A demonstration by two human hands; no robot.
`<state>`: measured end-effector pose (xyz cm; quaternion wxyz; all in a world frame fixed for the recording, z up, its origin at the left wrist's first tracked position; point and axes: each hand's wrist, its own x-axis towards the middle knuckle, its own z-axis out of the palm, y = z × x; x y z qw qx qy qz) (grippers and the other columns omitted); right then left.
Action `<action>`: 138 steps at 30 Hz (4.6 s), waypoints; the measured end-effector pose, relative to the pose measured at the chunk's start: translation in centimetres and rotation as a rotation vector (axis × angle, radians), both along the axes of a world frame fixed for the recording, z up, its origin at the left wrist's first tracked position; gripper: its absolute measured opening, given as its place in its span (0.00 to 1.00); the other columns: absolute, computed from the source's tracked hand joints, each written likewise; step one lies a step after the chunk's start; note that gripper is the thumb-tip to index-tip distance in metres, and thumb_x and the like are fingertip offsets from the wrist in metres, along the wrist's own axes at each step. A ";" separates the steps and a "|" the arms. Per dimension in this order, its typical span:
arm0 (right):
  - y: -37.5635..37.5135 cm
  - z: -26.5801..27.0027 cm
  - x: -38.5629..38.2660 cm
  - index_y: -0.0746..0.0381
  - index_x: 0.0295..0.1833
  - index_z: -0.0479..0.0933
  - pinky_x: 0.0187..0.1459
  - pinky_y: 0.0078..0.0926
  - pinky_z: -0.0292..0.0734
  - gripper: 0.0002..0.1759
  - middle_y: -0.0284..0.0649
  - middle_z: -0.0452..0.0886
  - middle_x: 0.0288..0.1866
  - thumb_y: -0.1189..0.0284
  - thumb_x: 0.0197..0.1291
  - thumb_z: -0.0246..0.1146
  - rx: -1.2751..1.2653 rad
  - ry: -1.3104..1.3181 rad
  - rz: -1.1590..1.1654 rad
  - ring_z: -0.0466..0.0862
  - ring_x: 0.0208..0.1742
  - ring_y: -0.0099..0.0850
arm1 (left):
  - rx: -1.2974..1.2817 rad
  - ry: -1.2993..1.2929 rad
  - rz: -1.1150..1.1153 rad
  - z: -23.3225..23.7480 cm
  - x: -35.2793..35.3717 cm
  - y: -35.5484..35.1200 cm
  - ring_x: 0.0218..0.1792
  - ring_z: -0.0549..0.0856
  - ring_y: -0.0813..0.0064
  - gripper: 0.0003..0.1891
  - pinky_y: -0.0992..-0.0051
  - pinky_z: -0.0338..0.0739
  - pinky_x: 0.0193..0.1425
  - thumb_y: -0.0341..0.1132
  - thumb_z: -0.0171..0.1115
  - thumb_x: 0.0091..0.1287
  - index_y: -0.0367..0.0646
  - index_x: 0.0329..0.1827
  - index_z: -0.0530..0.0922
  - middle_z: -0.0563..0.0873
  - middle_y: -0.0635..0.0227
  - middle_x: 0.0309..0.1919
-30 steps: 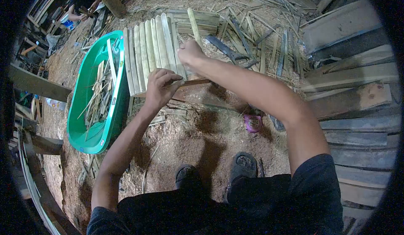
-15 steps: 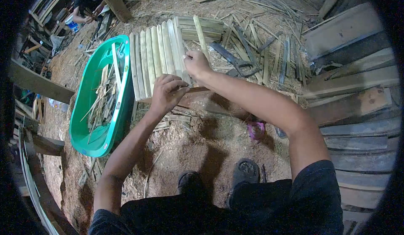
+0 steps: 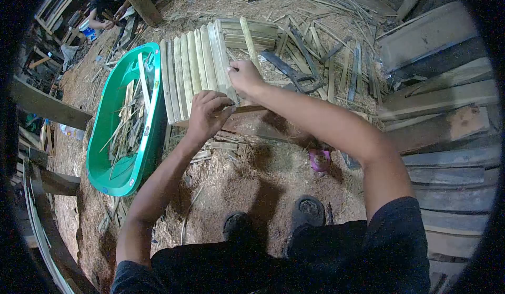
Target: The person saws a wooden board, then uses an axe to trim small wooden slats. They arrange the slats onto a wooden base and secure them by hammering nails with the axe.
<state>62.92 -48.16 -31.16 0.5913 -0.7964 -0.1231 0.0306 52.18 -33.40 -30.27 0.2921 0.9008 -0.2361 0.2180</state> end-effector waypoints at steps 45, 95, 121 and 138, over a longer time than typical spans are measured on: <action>-14.1 -14.0 -4.0 0.67 0.57 0.68 0.63 0.54 0.65 0.27 0.53 0.67 0.57 0.67 0.54 0.67 -1.027 -0.233 -0.234 0.66 0.65 0.52 | -0.069 0.127 -0.006 1.0 2.7 0.3 0.40 0.82 0.68 0.07 0.68 0.77 0.44 0.32 0.75 0.57 0.41 0.36 0.86 0.86 0.67 0.36; -6.7 11.6 -8.5 0.71 0.58 0.72 0.44 0.46 0.80 0.16 0.57 0.82 0.42 0.74 0.69 0.57 -0.817 -0.185 0.539 0.84 0.41 0.54 | -0.275 0.213 -0.051 -0.1 3.7 1.2 0.57 0.83 0.61 0.14 0.62 0.76 0.64 0.35 0.77 0.52 0.44 0.41 0.88 0.91 0.67 0.41; -6.7 11.7 -7.8 0.70 0.59 0.72 0.47 0.48 0.78 0.16 0.59 0.81 0.43 0.75 0.67 0.57 -0.649 -0.350 0.506 0.84 0.45 0.52 | -0.145 0.320 0.072 0.0 3.1 0.9 0.55 0.81 0.58 0.27 0.60 0.68 0.61 0.39 0.76 0.53 0.44 0.56 0.77 0.85 0.60 0.47; -6.5 11.4 -8.3 0.69 0.55 0.73 0.47 0.46 0.78 0.13 0.56 0.80 0.42 0.73 0.69 0.56 -0.817 -0.170 0.511 0.83 0.45 0.51 | -0.131 0.293 0.067 -0.1 3.0 1.1 0.58 0.79 0.57 0.27 0.59 0.67 0.62 0.43 0.75 0.54 0.46 0.56 0.77 0.85 0.59 0.49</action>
